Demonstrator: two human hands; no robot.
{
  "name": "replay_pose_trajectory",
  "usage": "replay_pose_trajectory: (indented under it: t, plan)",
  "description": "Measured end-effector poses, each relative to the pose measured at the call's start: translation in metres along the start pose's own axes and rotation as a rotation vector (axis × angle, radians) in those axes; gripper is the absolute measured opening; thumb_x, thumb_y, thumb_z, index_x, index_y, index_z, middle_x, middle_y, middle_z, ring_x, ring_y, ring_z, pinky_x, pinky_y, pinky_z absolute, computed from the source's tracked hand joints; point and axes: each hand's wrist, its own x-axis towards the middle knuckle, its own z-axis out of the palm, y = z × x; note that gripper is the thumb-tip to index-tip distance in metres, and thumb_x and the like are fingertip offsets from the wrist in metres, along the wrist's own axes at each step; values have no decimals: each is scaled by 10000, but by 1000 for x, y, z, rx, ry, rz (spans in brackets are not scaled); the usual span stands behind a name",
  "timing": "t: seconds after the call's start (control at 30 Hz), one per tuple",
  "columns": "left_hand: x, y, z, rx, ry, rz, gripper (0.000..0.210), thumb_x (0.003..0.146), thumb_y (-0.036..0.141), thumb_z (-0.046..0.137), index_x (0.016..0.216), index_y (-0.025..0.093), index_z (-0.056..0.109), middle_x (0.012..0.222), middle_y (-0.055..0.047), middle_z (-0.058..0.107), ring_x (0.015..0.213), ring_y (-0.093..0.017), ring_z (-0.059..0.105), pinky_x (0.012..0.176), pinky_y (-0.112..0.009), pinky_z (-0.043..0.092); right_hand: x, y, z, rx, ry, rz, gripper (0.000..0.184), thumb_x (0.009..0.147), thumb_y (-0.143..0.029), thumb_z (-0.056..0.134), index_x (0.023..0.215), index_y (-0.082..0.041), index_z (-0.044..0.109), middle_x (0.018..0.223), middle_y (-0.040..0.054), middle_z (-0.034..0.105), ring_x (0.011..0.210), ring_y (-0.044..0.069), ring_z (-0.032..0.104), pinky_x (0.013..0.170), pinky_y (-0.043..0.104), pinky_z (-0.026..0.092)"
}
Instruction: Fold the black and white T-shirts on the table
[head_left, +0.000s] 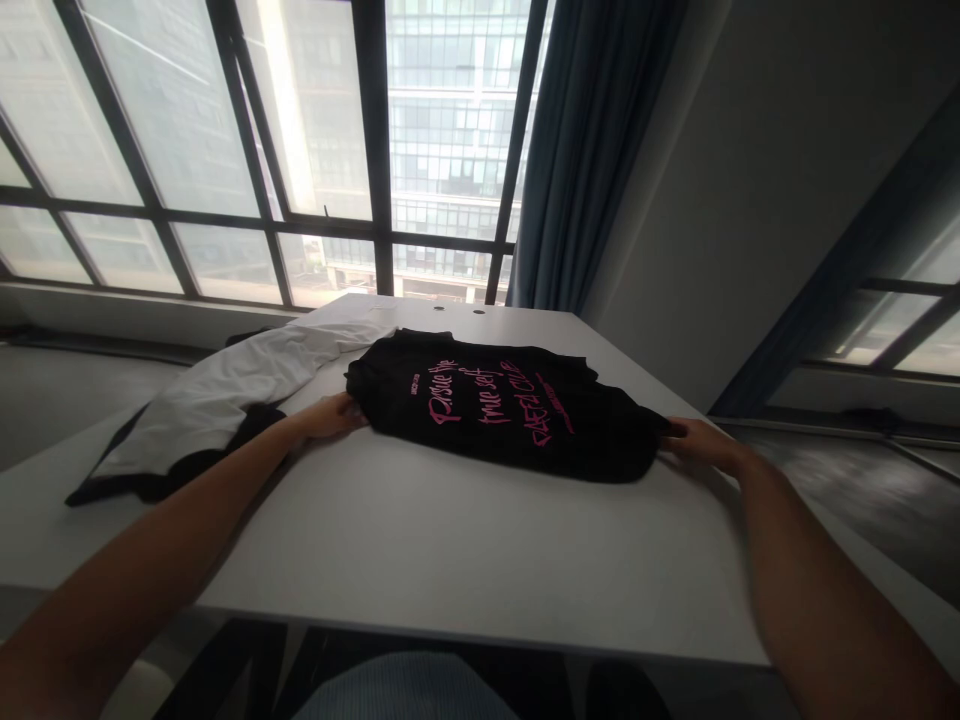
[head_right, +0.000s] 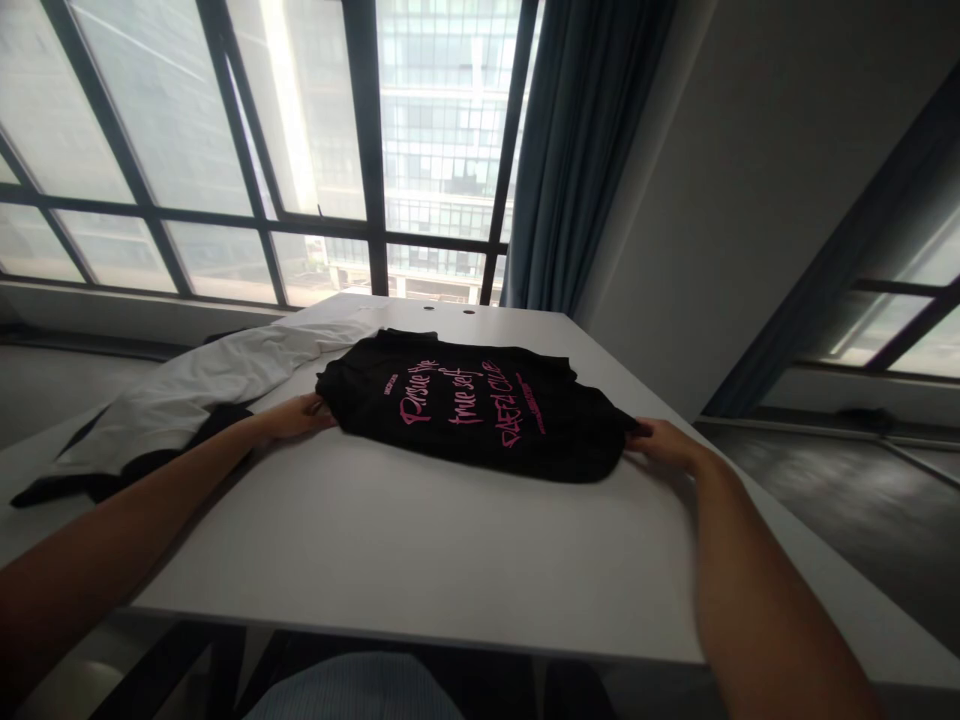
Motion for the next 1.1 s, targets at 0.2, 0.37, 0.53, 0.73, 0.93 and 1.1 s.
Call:
replay_pose_trajectory:
  t: [0.2, 0.37, 0.53, 0.73, 0.93, 1.1]
  plan:
    - [8, 16, 14, -284, 124, 123, 695, 667, 753, 651, 1002, 154, 759, 1023, -103, 777, 938, -333, 684, 869, -389, 541, -3, -10, 7, 199, -57, -89, 454, 513, -370, 902, 915, -212, 763, 1101, 99, 777, 1197, 371, 637, 1098, 449, 453]
    - [9, 26, 3, -554, 325, 63, 723, 665, 781, 677, 973, 129, 725, 944, -100, 756, 954, -318, 671, 869, -407, 551, 0, -9, 5, 367, -13, -30, 282, 625, -365, 841, 827, -203, 732, 994, 85, 788, 1141, 337, 672, 1118, 441, 458]
    - [3, 36, -18, -814, 434, -11, 702, 648, 726, 758, 997, 119, 721, 864, -71, 734, 860, -266, 685, 732, -335, 580, 2, -9, -1, 603, 199, -32, 115, 767, -264, 715, 873, -224, 699, 965, 80, 767, 1049, 273, 707, 959, 362, 592]
    - [-15, 44, -38, -1041, 219, 17, 650, 618, 576, 879, 1094, 165, 717, 941, -76, 747, 840, -235, 710, 688, -277, 584, 7, -4, -8, 638, 324, -9, 278, 710, -193, 763, 951, -296, 670, 894, 9, 726, 786, 211, 726, 626, 311, 673]
    - [-26, 42, -32, -713, -284, 63, 663, 561, 421, 900, 1183, 275, 725, 980, -73, 753, 946, -307, 718, 732, -331, 607, 2, -4, -7, 533, 311, 22, 340, 708, -206, 774, 1034, -290, 729, 845, -4, 700, 652, 148, 680, 534, 218, 622]
    - [-27, 53, -33, -549, -266, 3, 624, 601, 576, 842, 1106, 228, 727, 834, -39, 717, 707, -244, 674, 607, -356, 596, -7, -8, -9, 438, 263, -30, 234, 802, -332, 620, 975, -229, 741, 1061, 112, 766, 1061, 303, 695, 780, 337, 636]
